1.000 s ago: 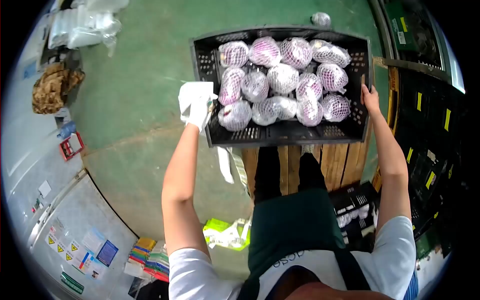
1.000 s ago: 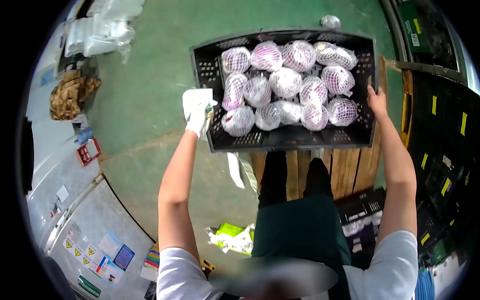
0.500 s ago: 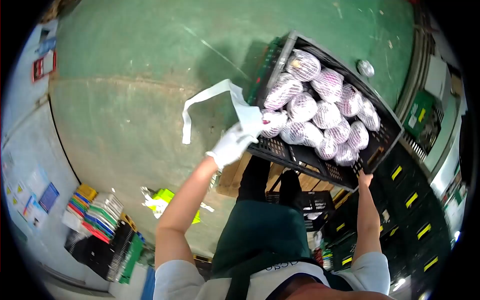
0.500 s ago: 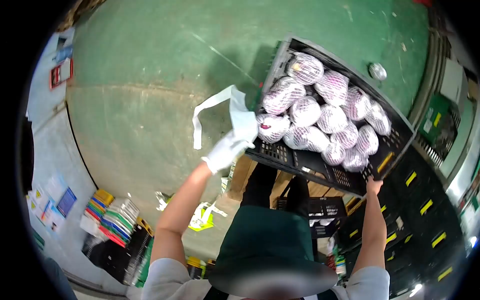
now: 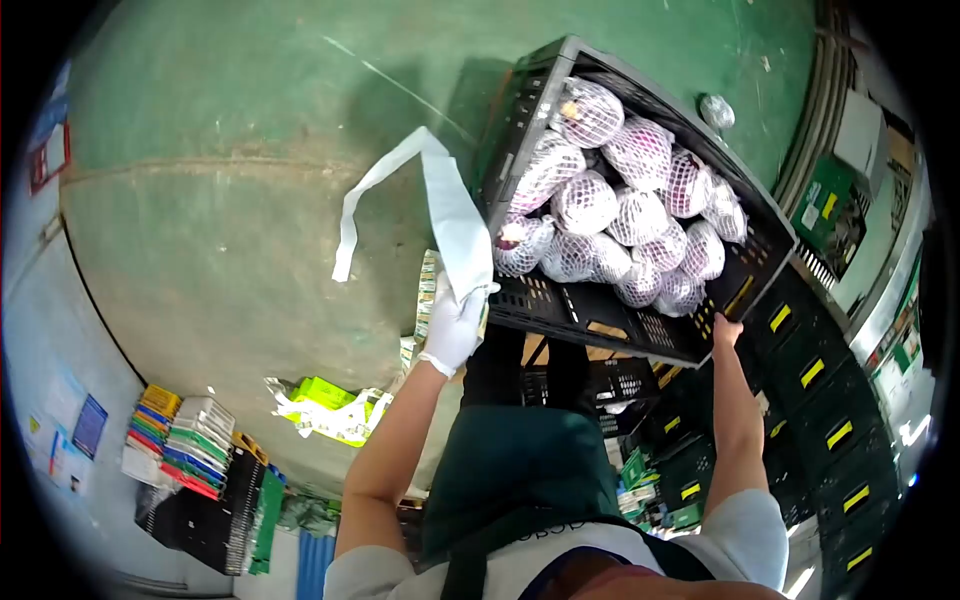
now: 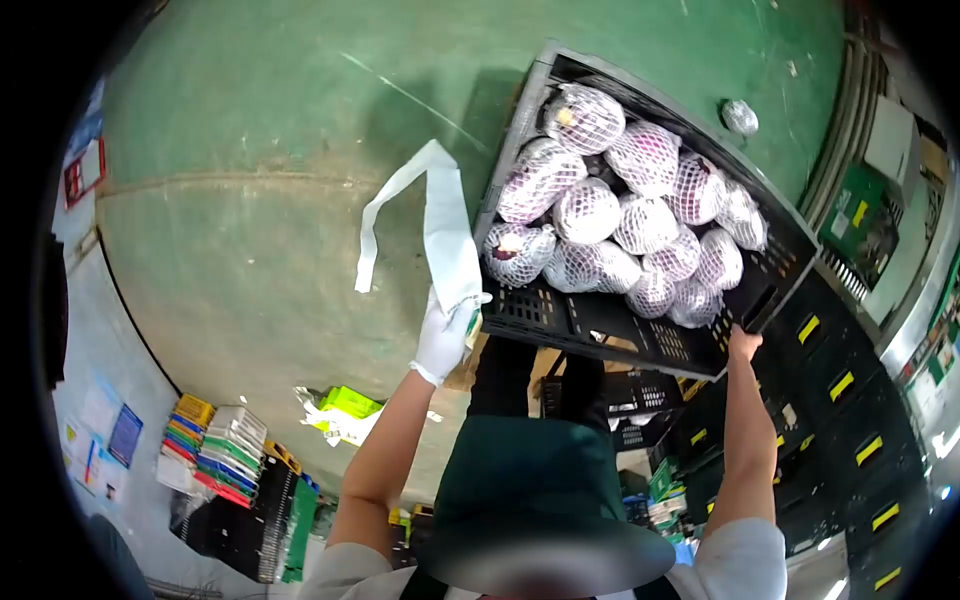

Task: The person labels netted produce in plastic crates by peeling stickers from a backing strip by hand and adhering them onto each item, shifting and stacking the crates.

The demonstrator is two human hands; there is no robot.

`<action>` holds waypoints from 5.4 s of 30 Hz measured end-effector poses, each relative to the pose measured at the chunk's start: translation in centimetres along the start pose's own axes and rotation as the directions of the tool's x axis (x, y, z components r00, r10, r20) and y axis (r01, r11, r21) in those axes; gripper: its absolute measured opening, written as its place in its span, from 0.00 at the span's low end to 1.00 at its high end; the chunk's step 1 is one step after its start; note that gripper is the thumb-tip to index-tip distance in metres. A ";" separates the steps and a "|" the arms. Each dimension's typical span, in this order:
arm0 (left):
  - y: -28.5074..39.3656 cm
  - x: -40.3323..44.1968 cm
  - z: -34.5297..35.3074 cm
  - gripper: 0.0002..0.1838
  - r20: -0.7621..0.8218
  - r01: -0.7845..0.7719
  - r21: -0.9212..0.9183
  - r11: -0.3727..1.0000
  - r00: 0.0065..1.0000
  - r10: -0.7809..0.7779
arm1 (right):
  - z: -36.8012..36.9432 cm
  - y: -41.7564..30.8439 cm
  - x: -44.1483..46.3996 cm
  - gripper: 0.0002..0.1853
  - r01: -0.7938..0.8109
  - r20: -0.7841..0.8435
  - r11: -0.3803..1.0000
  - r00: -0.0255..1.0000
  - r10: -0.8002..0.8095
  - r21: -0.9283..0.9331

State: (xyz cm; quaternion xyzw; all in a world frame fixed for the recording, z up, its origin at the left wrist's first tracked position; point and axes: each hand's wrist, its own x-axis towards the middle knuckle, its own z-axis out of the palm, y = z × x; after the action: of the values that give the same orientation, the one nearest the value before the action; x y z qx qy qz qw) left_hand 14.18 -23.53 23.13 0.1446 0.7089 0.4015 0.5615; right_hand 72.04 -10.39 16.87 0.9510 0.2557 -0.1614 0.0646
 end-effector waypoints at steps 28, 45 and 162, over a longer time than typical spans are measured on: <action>12.4 -7.2 5.2 0.22 0.231 0.415 -0.125 0.901 0.895 -0.380 | -2.5 -2.3 1.3 0.32 0.640 -0.009 0.743 0.756 -0.654 -0.198; 18.9 -6.0 11.5 0.23 0.137 0.159 -0.352 0.922 0.984 -0.117 | -6.8 -11.4 -40.1 0.43 0.138 0.468 0.458 -0.053 -0.882 0.878; 4.8 -2.5 -0.2 0.05 0.156 0.180 0.069 0.981 0.970 -0.189 | 16.2 -26.9 -33.7 0.27 0.995 0.285 -0.060 -0.079 -0.955 0.078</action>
State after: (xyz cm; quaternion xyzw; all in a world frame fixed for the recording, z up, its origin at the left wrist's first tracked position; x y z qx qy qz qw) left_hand 13.68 -22.23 28.34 0.1255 0.6822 0.3151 0.6477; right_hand 26.40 -6.31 12.02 0.4302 0.8649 -0.2562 0.0341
